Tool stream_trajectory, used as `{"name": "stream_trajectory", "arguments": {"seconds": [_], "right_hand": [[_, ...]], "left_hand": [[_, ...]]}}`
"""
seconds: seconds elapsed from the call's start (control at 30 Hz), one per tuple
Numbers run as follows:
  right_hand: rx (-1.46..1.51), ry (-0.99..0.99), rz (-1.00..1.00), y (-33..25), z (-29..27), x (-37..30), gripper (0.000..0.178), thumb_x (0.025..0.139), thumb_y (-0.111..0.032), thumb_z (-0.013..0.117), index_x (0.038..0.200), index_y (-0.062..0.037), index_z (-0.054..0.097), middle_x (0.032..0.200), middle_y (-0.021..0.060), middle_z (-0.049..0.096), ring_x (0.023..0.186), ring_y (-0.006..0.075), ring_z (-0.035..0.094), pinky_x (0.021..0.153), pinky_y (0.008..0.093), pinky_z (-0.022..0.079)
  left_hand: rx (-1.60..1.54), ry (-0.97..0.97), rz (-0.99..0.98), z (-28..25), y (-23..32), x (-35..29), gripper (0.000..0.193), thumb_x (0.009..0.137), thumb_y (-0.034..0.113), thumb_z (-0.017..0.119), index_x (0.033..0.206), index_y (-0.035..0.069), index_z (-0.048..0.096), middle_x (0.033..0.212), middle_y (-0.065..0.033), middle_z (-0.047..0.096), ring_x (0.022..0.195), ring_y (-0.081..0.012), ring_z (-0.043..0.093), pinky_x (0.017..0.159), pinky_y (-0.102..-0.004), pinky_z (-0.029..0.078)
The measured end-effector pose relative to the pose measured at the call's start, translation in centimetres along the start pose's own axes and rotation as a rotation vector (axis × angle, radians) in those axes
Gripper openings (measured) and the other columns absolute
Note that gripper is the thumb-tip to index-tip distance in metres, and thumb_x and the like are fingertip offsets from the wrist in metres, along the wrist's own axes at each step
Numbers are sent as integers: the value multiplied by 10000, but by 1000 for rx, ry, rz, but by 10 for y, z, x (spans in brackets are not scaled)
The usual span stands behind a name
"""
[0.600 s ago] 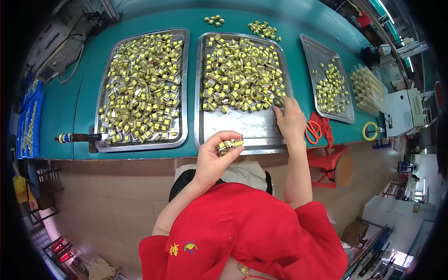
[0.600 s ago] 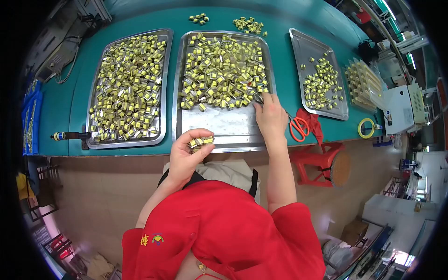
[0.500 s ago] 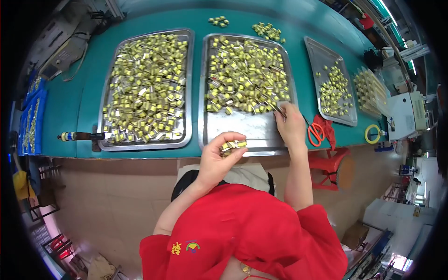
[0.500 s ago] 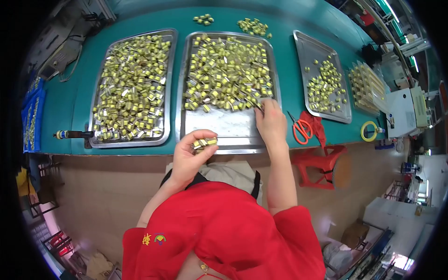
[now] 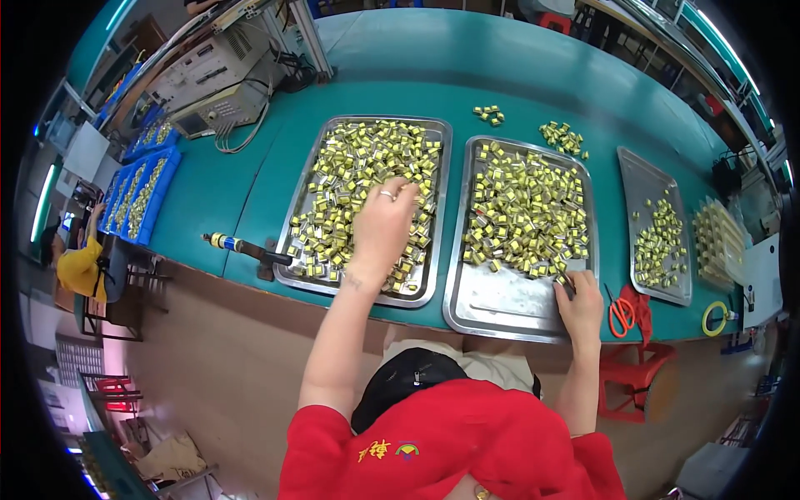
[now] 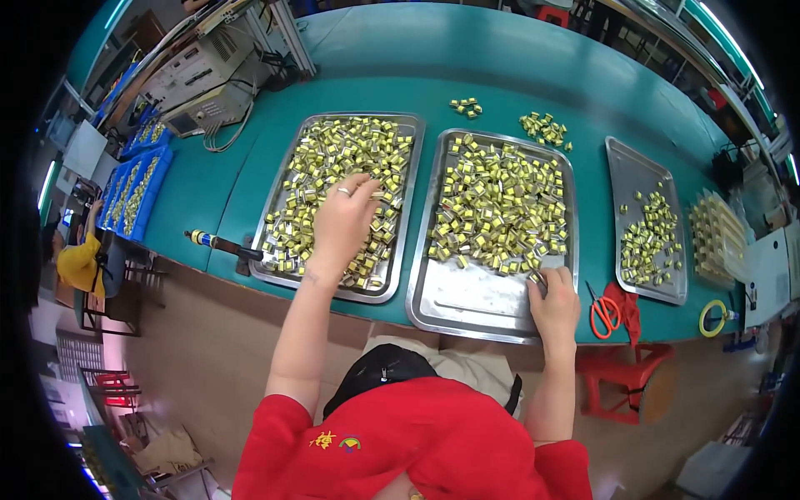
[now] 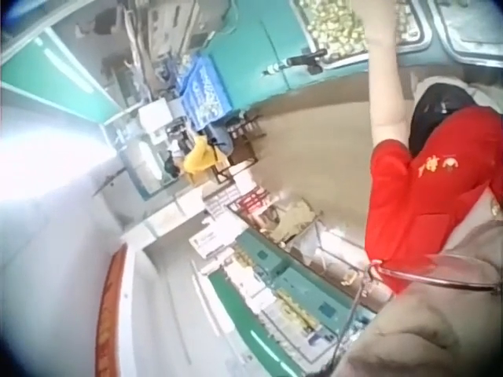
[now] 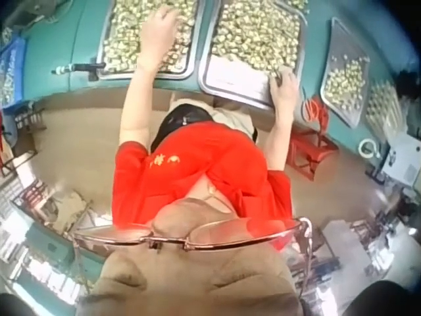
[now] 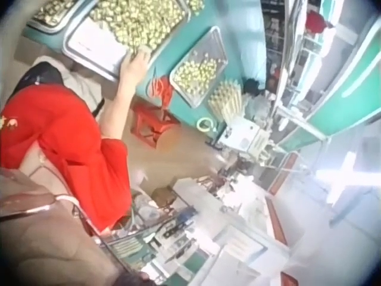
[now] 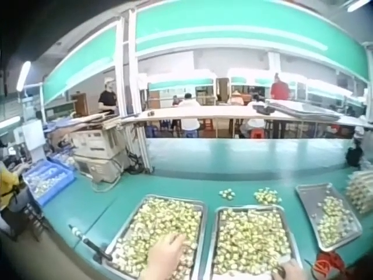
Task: The person assembles small electronic components by hand, placing them into small gold housings.
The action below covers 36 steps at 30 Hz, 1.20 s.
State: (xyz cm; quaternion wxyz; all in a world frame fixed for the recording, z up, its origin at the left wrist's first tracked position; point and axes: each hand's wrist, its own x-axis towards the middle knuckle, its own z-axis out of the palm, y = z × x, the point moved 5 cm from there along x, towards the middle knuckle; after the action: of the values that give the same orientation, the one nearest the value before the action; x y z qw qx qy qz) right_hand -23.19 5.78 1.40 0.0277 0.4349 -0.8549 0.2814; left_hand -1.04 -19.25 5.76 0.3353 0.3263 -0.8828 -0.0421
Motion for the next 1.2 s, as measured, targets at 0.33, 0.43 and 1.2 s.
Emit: {"name": "stream_trajectory", "arguments": {"seconds": [0.33,0.43,1.2], "right_hand": [[371,-9,99,-2,-16,-12,201,727,0,671,909,4,584,687,-12,482,539,51,374,483,210,296],[692,-93,204,-19,-18,-23,196,729,7,686,896,-7,585,635,-84,421,531,-17,326,472,167,218],[1189,-365,176,-61,2,-55,254,743,59,678,985,16,610,848,8,536,689,29,449,598,167,341]], "left_hand": [[-251,212,-47,-26,8,-5,167,801,32,614,968,35,611,929,-114,633,777,-280,612,671,-344,494],[-874,-205,-245,8,60,-50,199,830,54,611,1028,40,627,949,-66,649,797,-134,609,632,-230,461],[-1890,-590,-713,41,131,-125,293,860,-7,582,1145,-37,524,1065,-101,602,980,-154,588,861,-280,492]]}}
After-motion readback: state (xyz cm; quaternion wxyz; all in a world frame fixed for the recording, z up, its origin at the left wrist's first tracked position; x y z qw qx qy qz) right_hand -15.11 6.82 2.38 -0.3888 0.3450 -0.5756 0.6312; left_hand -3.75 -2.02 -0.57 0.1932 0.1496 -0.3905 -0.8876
